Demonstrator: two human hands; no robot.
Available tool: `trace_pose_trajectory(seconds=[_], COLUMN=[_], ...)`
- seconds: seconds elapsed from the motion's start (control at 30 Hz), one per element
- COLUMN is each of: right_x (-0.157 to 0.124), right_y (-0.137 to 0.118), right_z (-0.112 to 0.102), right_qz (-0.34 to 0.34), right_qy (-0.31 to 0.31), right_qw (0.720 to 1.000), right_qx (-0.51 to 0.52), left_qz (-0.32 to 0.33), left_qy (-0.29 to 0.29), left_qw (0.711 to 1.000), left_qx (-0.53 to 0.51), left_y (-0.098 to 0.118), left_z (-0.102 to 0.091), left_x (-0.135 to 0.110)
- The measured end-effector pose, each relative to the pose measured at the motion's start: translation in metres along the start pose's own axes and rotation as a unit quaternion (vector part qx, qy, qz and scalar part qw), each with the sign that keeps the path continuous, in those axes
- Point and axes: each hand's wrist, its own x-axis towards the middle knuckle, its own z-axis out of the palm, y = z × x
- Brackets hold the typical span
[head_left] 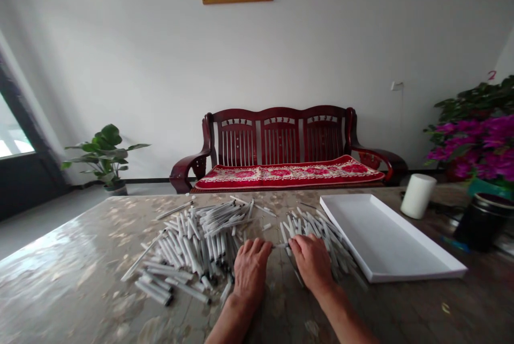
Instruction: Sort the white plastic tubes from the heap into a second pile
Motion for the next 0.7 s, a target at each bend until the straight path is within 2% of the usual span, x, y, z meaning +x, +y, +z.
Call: trace_pose_trajectory(seconds=[0.2, 0.27, 0.37, 0.47, 0.53, 0.6, 0.63, 0.7], right_x=[0.002, 0.003, 0.004, 0.006, 0.006, 0.005, 0.004, 0.003], right_y=[0.003, 0.009, 0.025, 0.04, 0.044, 0.041, 0.038, 0.031], right_z=[-0.003, 0.0, 0.008, 0.015, 0.017, 0.016, 0.015, 0.013], right_qz=[0.012, 0.017, 0.065, 0.142, 0.145, 0.115, 0.099, 0.077], right_qy=[0.002, 0.004, 0.047, 0.089, 0.082, 0.067, 0.061, 0.058], right_qw=[0.998, 0.997, 0.993, 0.979, 0.975, 0.978, 0.981, 0.987], right_qx=[0.055, 0.072, 0.085, 0.114, 0.147, 0.159, 0.154, 0.129], left_qz=[0.041, 0.035, -0.003, -0.046, -0.09, -0.161, -0.203, -0.278], left_qy=[0.049, 0.07, 0.104, 0.071, 0.036, 0.02, 0.019, 0.017], left_qw=[0.998, 0.996, 0.993, 0.992, 0.984, 0.954, 0.926, 0.842], left_qx=[-0.023, -0.033, -0.055, -0.092, -0.148, -0.251, -0.317, -0.462], left_y=[-0.005, -0.004, 0.0, 0.006, 0.01, 0.011, 0.011, 0.011], left_z=[0.008, 0.008, 0.003, -0.002, -0.001, 0.004, 0.007, 0.013], left_x=[0.012, 0.014, 0.015, 0.017, 0.019, 0.023, 0.025, 0.033])
